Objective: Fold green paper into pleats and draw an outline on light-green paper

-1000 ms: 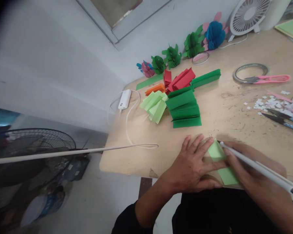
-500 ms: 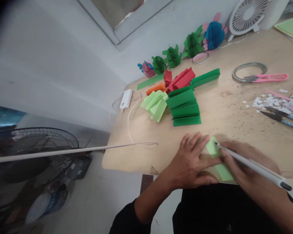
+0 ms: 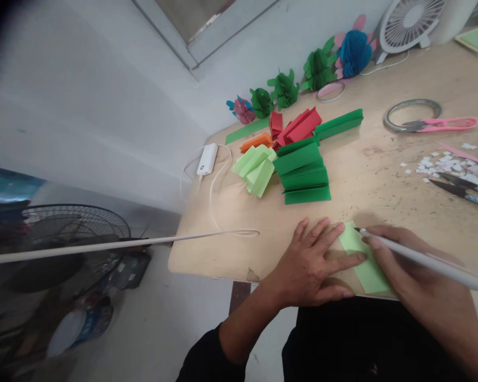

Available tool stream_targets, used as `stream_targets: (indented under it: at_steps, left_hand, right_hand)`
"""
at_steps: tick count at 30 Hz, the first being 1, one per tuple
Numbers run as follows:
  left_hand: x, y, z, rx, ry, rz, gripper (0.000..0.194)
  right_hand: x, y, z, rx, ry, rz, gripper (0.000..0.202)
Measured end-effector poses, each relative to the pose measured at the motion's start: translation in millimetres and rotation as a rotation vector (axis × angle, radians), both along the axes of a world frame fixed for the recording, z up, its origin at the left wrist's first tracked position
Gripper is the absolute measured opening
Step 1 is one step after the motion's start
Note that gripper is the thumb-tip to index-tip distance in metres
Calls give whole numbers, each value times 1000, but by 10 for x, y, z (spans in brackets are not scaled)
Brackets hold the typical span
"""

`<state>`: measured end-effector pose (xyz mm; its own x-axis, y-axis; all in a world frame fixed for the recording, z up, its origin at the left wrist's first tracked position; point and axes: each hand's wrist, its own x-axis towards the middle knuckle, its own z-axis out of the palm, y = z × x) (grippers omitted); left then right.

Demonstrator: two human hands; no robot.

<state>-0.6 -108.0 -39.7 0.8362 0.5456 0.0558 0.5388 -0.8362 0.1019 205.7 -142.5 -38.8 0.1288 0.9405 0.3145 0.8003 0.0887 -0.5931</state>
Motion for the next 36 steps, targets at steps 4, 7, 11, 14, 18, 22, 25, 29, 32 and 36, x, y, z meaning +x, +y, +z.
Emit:
stream_targets:
  at_steps: [4, 7, 11, 14, 18, 22, 25, 29, 32, 36]
  left_hand:
    - [0, 2, 16, -6, 3, 4, 60]
    - [1, 8, 24, -2, 7, 1, 60]
    - [1, 11, 26, -2, -1, 3, 59]
    - [1, 7, 27, -14, -4, 5, 59]
    - [0, 4, 29, -17, -9, 9, 59]
    - [-2, 6, 32, -19, -12, 6, 59]
    - [-2, 7, 31, -22, -15, 9, 58]
    - [2, 9, 27, -12, -27, 12, 59]
    - [2, 15, 33, -6, -26, 11, 59]
    - [-2, 16, 44, -7, -17, 12, 56]
  right_hand:
    - [-2, -3, -22, -53, 50, -59, 36]
    - [0, -3, -46, -95, 61, -89, 39]
    - [-19, 18, -41, -136, 58, -105, 40]
    - [-32, 29, -19, -145, 57, -115, 39]
    - [-25, 23, 5, -127, 38, -117, 40]
    - [-24, 17, 13, -114, 15, -116, 43]
    - [-31, 20, 10, -123, 3, -104, 42]
    - [-18, 20, 3, -124, -37, -93, 43]
    - [2, 8, -4, -115, -62, -80, 46]
    - [8, -8, -12, -108, -73, -54, 46]
